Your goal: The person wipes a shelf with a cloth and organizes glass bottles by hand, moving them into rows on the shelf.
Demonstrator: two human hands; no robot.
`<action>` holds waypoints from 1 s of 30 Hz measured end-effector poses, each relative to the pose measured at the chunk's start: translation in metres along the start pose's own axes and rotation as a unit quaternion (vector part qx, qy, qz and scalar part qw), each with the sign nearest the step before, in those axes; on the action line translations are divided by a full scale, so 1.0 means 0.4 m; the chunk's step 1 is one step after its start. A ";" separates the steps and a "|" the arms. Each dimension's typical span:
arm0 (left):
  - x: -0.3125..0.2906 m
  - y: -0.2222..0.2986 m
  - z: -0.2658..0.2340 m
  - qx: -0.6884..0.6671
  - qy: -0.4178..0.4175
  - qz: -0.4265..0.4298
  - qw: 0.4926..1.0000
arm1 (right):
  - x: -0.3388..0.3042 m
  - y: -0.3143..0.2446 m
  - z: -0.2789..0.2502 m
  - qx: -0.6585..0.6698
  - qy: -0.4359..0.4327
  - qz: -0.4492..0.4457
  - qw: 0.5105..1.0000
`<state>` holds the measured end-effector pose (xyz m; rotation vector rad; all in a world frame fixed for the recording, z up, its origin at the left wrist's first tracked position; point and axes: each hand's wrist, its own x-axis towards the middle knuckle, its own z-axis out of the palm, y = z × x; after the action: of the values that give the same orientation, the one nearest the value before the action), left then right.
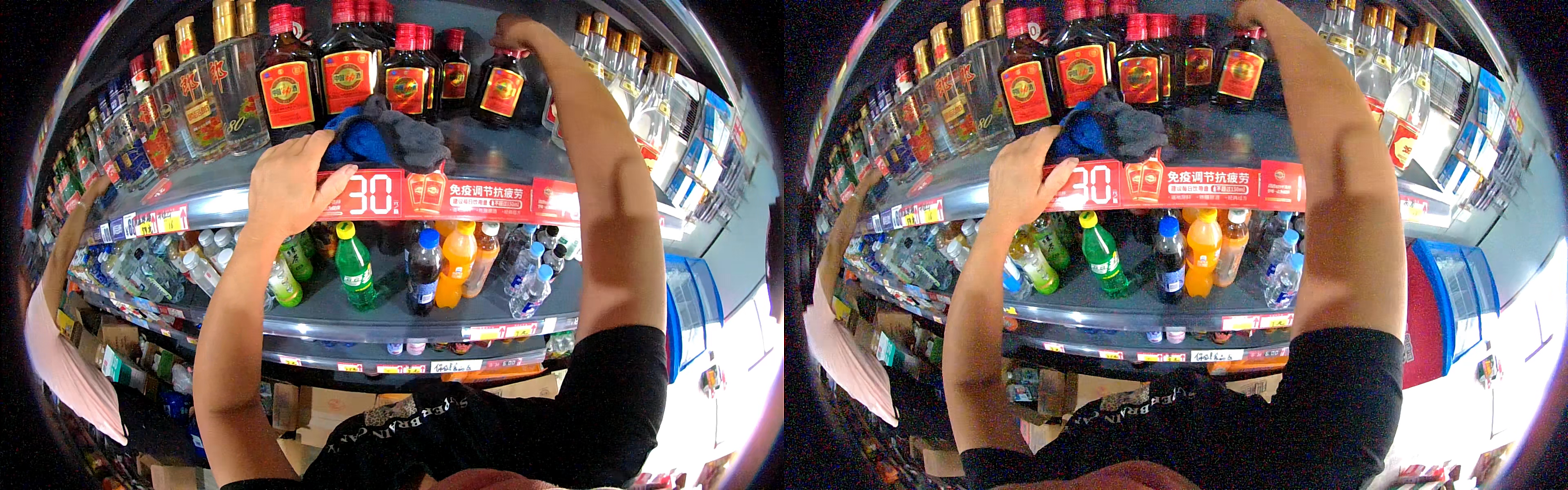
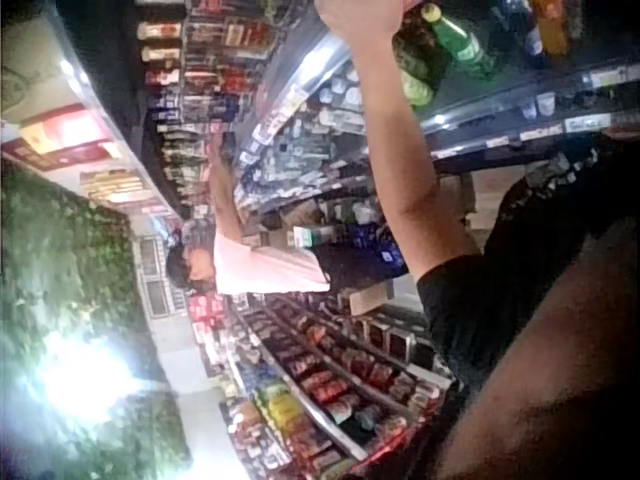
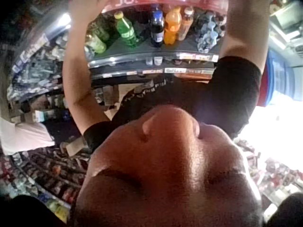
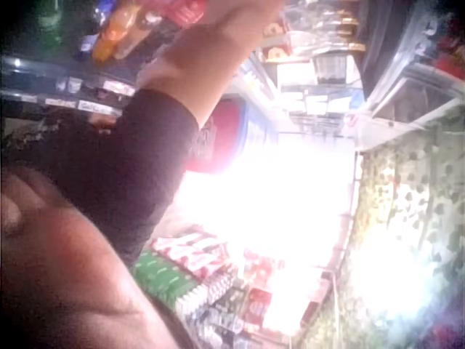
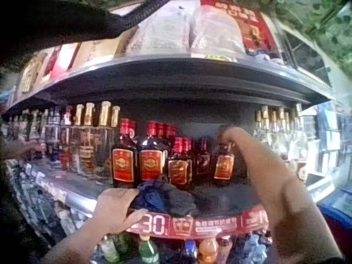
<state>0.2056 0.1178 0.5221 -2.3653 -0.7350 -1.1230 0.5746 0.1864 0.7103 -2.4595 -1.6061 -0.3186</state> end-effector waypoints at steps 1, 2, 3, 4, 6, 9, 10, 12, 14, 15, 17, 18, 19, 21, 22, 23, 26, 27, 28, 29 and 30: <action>-0.015 -0.014 -0.009 0.018 0.003 -0.005 1.000 | -0.053 -0.097 -0.025 -0.024 -0.034 0.064 0.997; -0.010 -0.004 -0.012 0.013 -0.006 -0.008 1.000 | -0.050 0.021 -0.001 -0.062 0.056 -0.082 0.993; -0.006 0.002 -0.016 0.011 -0.018 -0.014 1.000 | -0.044 0.080 0.019 -0.088 0.118 -0.166 0.975; -0.003 0.006 -0.016 0.009 -0.031 -0.020 0.999 | -0.035 0.138 0.042 -0.122 0.185 -0.244 0.944; 0.003 0.008 -0.010 0.004 -0.029 -0.016 0.999 | -0.003 0.184 0.051 -0.153 0.245 -0.254 0.923; 0.003 0.008 -0.004 0.001 -0.024 -0.010 1.000 | 0.014 0.202 0.051 -0.130 0.222 -0.205 0.944; 0.001 0.005 -0.006 0.003 -0.023 -0.009 1.000 | 0.009 0.194 0.051 -0.133 0.201 -0.202 0.949; -0.001 0.002 -0.010 -0.001 -0.026 -0.011 1.000 | 0.000 0.180 0.042 -0.139 0.158 -0.194 0.958; -0.003 -0.001 -0.013 0.001 -0.024 -0.010 1.000 | -0.008 0.164 0.037 -0.115 0.109 -0.178 0.971; -0.002 0.000 -0.010 0.001 -0.020 -0.007 1.000 | -0.004 0.170 0.035 -0.106 0.083 -0.168 0.977; -0.004 0.002 -0.009 -0.001 -0.020 -0.007 1.000 | 0.003 0.179 0.039 -0.181 0.127 -0.181 0.958; -0.003 0.003 -0.011 -0.002 -0.023 -0.008 1.000 | 0.009 0.184 0.040 -0.217 0.150 -0.187 0.946; -0.002 0.003 -0.014 -0.003 -0.027 -0.009 1.000 | 0.014 0.190 0.042 -0.217 0.162 -0.188 0.944; 0.000 0.006 -0.011 -0.002 -0.022 -0.008 1.000 | 0.022 0.212 0.047 -0.219 0.183 -0.186 0.940; 0.004 0.010 -0.008 -0.003 -0.019 -0.006 1.000 | 0.029 0.223 0.049 -0.232 0.187 -0.175 0.938; 0.008 0.014 -0.004 -0.004 -0.012 0.000 1.000 | 0.037 0.233 0.048 -0.244 0.191 -0.162 0.937; -0.009 -0.004 -0.006 0.010 -0.013 -0.010 1.000 | -0.003 0.173 0.073 -0.220 0.197 -0.206 0.933; -0.010 -0.004 -0.009 0.012 -0.017 -0.011 1.000 | -0.025 0.155 0.051 -0.199 0.156 -0.200 0.946; -0.008 -0.005 -0.011 0.012 -0.019 -0.012 1.000 | -0.048 0.142 0.024 -0.180 0.117 -0.190 0.958; -0.006 -0.004 -0.013 0.008 -0.024 -0.013 1.000 | -0.055 0.130 -0.007 -0.154 0.035 -0.155 0.975; -0.002 0.002 -0.012 0.002 -0.028 -0.013 1.000 | -0.057 0.135 -0.016 -0.130 0.002 -0.129 0.983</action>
<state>0.2030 0.1142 0.5241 -2.3994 -0.7877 -1.0682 0.6147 0.1432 0.7081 -2.4238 -1.9995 -0.6067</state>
